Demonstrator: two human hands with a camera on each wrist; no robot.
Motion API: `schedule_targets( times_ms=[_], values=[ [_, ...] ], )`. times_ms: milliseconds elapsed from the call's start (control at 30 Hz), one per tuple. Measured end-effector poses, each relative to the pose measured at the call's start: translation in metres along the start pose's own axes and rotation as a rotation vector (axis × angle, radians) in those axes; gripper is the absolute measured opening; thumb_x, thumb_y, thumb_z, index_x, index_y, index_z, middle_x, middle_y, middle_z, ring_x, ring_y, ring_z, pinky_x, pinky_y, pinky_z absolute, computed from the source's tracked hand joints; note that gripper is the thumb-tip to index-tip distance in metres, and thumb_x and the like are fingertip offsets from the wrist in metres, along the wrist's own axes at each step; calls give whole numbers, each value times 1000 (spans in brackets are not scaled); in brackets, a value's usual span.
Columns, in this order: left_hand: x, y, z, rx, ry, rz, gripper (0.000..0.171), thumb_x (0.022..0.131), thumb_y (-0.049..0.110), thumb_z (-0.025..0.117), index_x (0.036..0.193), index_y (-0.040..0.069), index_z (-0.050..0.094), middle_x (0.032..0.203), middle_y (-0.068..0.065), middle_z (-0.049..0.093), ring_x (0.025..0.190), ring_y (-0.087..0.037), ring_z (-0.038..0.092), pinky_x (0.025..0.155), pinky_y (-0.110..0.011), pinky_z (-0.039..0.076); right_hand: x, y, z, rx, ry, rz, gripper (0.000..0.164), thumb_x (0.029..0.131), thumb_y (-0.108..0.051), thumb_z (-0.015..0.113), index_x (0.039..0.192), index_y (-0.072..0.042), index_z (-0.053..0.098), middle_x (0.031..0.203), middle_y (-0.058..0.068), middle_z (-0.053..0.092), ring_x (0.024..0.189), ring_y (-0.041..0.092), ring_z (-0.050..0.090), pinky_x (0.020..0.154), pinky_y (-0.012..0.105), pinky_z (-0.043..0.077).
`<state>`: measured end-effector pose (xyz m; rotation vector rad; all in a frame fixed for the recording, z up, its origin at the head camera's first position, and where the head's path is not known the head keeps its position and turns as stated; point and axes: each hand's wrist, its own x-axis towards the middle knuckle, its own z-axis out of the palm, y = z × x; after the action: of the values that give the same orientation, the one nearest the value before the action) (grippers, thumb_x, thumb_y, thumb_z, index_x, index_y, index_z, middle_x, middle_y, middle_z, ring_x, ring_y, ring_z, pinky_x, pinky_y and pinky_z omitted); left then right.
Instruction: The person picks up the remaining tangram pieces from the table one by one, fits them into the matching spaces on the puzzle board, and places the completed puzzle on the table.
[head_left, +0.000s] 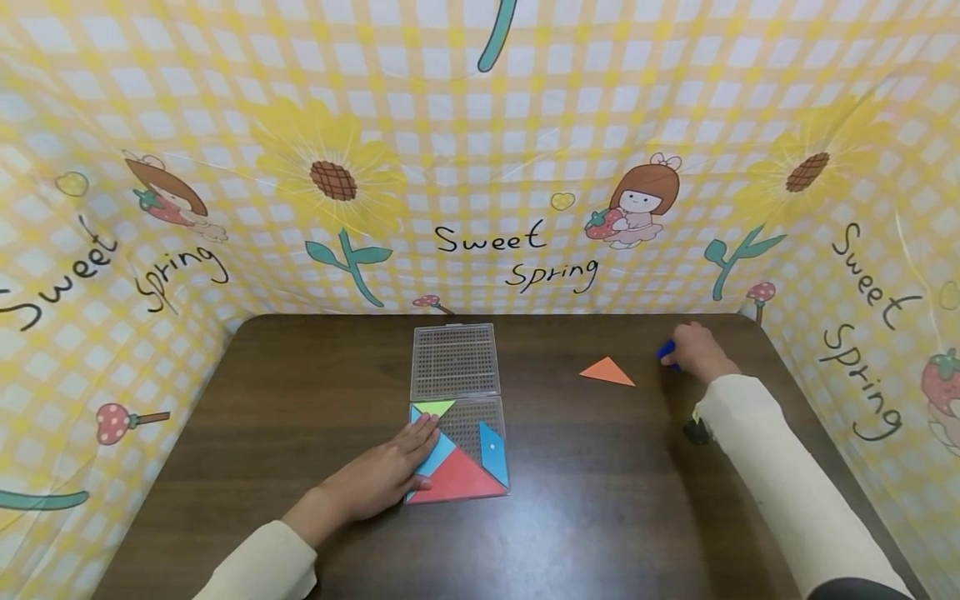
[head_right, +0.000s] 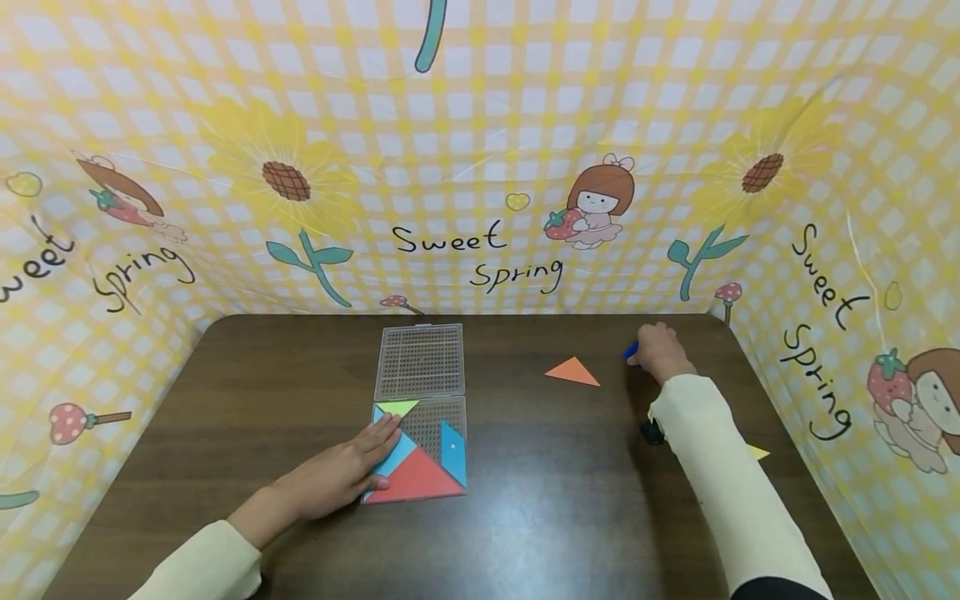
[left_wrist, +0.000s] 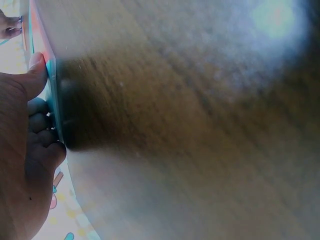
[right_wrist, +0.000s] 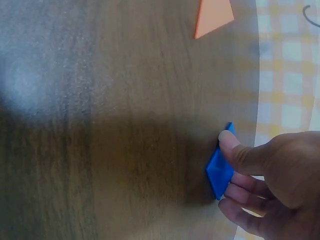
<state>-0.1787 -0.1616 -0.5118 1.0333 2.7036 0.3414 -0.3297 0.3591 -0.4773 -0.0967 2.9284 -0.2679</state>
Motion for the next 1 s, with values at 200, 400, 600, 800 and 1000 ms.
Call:
schedule_targets(
  times_ms=[200,400,600,800,1000],
  values=[
    [0,1,-1,-5,-14,-11,73,97,49,48,152,9,23,162,-6,14,150,-23,10,115,-43,28,-2,3,-3,42,-34,26,46,84,-18,74,105,18,53,99,31,52,97,47,50,84,55,45],
    [0,0,-1,-10,-20,-18,74,97,51,47,153,10,22,162,-4,13,150,-22,10,115,-43,28,-2,4,-6,134,-45,57,47,86,-13,72,109,13,41,99,30,55,86,36,56,78,48,49],
    [-1,1,-1,-22,-26,-27,74,97,51,48,153,10,22,162,-4,12,150,-23,10,115,-44,28,1,7,-11,104,13,-27,30,85,-4,68,104,14,55,104,32,61,87,38,60,77,47,51],
    [0,1,-2,-11,-29,-28,75,96,50,49,153,10,22,162,-5,12,150,-23,10,115,-43,29,2,5,-20,123,37,-52,27,84,-7,71,102,11,65,100,29,66,83,34,61,67,37,53],
    [1,2,-2,-6,-26,-30,74,96,49,50,153,10,22,162,-5,14,150,-23,11,115,-43,29,-2,1,-24,298,77,-16,28,86,-8,70,100,14,63,94,27,65,73,27,62,60,33,54]
  ],
)
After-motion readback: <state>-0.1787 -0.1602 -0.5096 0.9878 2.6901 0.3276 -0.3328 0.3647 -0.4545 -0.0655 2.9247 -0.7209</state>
